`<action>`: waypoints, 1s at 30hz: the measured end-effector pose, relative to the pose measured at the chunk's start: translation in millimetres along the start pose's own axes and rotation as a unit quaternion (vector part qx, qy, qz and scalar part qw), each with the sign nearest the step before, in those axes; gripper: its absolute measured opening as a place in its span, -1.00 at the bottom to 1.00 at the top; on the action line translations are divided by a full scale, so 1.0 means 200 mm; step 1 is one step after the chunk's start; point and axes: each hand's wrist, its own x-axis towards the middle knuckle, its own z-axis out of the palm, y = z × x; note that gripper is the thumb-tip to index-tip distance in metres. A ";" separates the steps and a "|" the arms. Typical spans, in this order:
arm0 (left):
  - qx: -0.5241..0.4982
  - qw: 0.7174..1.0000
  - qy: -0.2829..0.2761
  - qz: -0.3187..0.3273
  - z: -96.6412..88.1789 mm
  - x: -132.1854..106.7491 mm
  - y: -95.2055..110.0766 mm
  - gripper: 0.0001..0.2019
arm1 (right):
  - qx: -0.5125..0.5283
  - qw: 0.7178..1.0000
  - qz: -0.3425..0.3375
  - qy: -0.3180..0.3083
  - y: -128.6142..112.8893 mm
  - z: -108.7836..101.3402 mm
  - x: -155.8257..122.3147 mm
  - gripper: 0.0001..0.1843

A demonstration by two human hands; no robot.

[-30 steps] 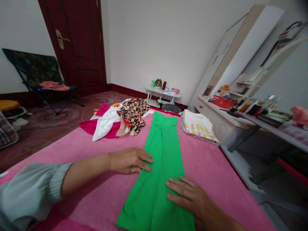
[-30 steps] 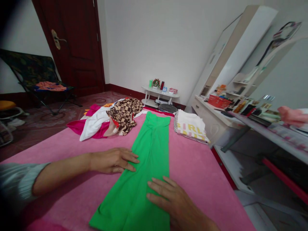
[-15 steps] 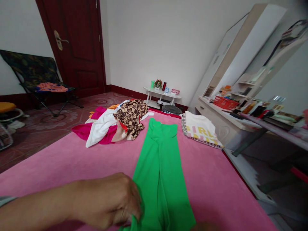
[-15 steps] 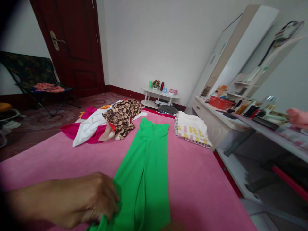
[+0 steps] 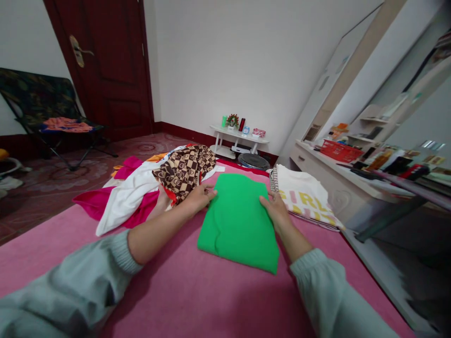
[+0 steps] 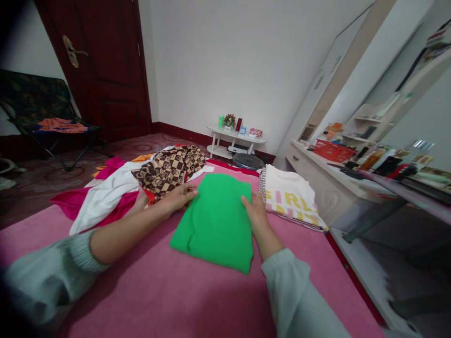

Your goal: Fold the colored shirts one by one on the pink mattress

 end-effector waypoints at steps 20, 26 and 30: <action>0.033 0.995 -0.042 0.083 0.00 -0.12 -0.10 -0.38 | 0.059 0.994 0.055 -0.069 0.11 -0.08 -0.18 -0.40; 0.041 0.982 -0.145 0.110 -0.07 -0.48 -0.09 -0.39 | 0.013 0.986 0.084 -0.146 -0.04 -0.26 -0.56 -0.47; 0.064 0.973 -0.176 0.132 -0.07 -0.59 -0.11 -0.43 | -0.082 0.983 0.036 -0.162 -0.07 -0.30 -0.75 -0.58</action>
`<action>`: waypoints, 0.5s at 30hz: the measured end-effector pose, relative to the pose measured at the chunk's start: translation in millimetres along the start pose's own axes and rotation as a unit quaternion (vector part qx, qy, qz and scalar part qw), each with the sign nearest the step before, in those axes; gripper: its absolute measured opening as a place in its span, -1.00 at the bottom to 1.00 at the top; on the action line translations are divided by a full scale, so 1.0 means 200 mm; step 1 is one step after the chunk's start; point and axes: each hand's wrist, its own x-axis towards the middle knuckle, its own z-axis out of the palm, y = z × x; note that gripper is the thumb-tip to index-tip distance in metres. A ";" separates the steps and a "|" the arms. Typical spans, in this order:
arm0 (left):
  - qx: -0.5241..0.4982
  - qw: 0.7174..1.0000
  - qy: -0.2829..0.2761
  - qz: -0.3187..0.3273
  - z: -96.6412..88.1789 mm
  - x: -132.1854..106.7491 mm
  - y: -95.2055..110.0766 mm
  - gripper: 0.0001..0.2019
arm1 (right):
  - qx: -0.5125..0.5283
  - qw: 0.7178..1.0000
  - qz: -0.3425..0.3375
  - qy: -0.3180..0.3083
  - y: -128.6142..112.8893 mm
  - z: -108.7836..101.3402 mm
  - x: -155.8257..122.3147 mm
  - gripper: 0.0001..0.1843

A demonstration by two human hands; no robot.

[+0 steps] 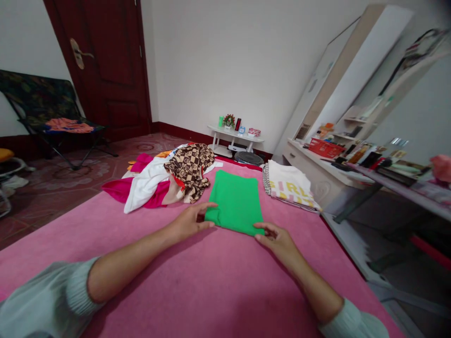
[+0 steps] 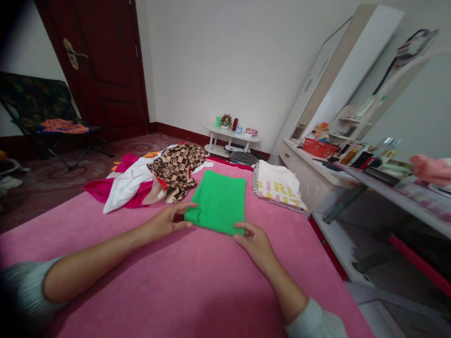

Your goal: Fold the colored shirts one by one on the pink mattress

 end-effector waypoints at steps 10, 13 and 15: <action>0.132 0.991 0.016 -0.002 -0.10 -0.11 0.03 -0.65 | -0.073 0.997 -0.005 0.005 -0.10 -0.01 -0.15 -0.64; 0.261 0.965 -0.037 -0.015 -0.11 -0.20 0.09 -0.76 | -0.163 0.986 -0.014 -0.040 -0.10 -0.02 -0.24 -0.72; 0.353 0.935 -0.031 0.021 -0.10 -0.22 0.16 -0.79 | -0.220 0.974 -0.053 -0.018 -0.13 -0.03 -0.25 -0.72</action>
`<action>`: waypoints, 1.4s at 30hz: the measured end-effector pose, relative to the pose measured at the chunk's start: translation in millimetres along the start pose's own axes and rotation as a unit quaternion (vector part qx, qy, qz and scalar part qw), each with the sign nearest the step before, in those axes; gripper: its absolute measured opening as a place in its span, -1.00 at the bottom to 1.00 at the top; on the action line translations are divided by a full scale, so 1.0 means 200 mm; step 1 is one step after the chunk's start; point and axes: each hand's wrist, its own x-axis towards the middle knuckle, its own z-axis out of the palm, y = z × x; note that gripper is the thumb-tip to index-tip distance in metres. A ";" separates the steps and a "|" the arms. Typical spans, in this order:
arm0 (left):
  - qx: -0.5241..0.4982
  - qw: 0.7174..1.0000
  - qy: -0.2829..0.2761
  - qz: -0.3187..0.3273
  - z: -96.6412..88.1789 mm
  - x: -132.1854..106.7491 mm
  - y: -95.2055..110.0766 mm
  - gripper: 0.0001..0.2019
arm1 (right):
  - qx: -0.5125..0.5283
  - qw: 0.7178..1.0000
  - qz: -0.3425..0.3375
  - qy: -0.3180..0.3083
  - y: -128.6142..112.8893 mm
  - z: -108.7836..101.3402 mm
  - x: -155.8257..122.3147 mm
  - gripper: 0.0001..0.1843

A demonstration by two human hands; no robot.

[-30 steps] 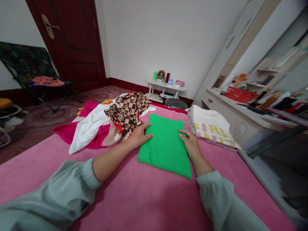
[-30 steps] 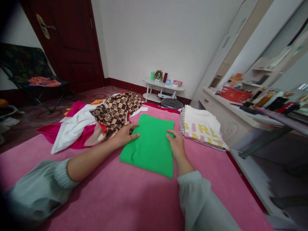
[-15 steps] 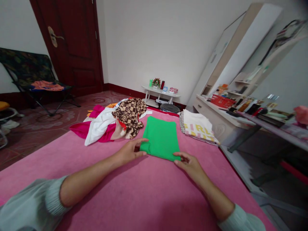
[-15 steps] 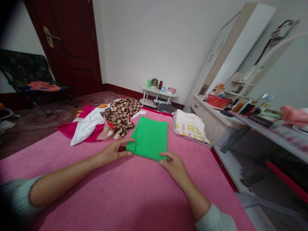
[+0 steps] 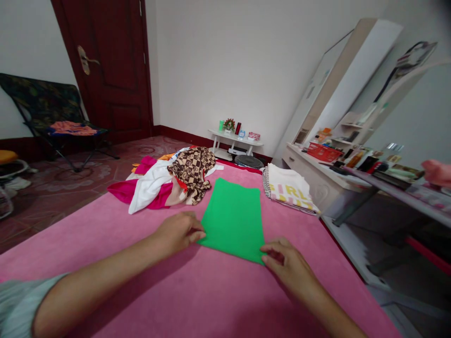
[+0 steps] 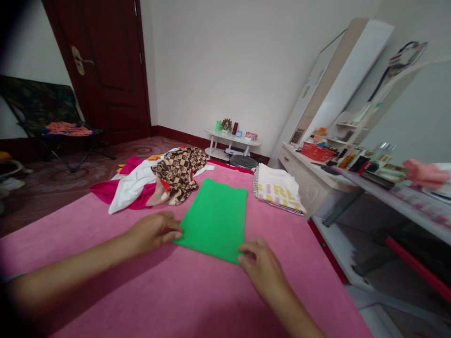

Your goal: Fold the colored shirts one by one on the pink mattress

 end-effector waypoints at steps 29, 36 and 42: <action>0.155 0.987 0.012 -0.048 0.30 1.15 -0.28 -0.36 | -0.282 0.956 0.077 0.000 0.40 0.22 1.16 -0.12; 0.163 0.982 0.024 -0.096 0.31 1.08 -0.25 -0.28 | -0.293 0.949 0.116 0.030 0.34 0.22 1.07 -0.09; 0.161 0.983 0.002 -0.093 0.27 0.86 -0.17 -0.23 | -0.291 0.949 0.122 0.022 0.31 0.21 0.89 -0.11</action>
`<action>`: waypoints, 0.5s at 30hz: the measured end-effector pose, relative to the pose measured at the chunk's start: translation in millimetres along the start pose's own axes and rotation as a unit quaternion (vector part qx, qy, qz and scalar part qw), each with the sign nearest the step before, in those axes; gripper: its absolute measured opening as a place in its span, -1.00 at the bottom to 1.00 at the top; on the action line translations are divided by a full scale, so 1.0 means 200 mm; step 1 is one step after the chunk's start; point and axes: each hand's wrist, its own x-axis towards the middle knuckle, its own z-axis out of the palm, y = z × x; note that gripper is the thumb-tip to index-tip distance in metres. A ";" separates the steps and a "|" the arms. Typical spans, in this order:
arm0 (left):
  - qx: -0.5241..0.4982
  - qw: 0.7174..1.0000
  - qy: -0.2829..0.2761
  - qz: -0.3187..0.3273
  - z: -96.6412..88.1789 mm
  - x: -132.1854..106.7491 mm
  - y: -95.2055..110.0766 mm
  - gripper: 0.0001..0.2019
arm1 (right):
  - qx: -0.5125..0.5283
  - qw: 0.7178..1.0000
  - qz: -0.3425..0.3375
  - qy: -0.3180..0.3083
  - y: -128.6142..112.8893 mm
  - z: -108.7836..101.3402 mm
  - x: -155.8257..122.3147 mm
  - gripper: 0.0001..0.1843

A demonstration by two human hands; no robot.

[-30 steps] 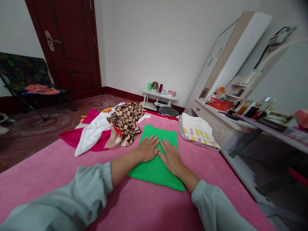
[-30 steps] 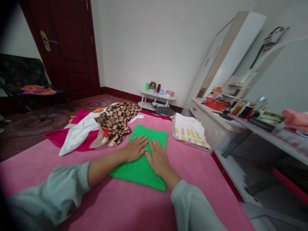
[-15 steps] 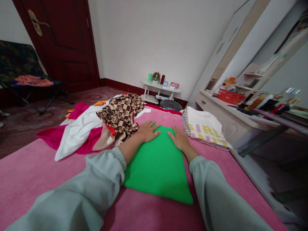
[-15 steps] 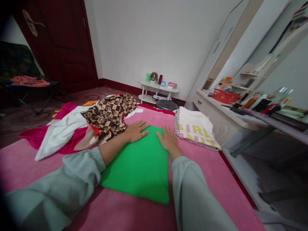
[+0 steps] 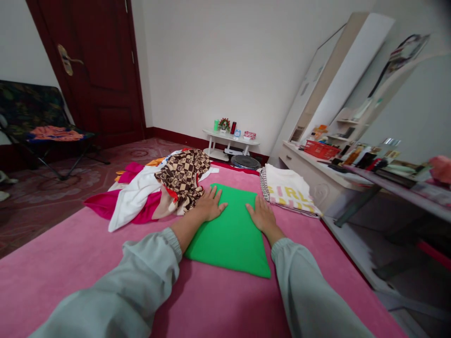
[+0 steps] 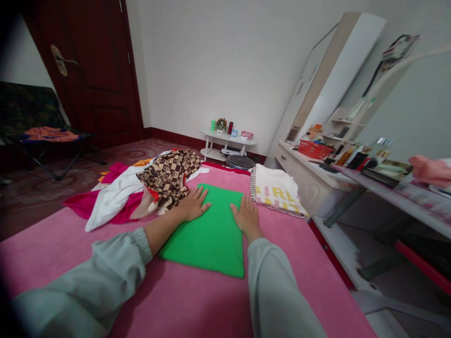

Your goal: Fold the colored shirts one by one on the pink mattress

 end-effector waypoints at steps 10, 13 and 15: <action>0.008 1.000 0.023 0.008 0.00 -0.36 0.03 -0.21 | -0.014 1.000 -0.011 -0.021 0.01 -0.06 -0.35 -0.23; 0.018 0.999 0.013 0.025 -0.03 -0.47 0.03 -0.22 | -0.029 0.999 -0.033 -0.029 0.02 -0.09 -0.45 -0.28; 0.038 0.999 -0.010 0.031 -0.08 -0.55 0.06 -0.24 | -0.037 0.997 -0.049 -0.047 0.02 -0.13 -0.52 -0.28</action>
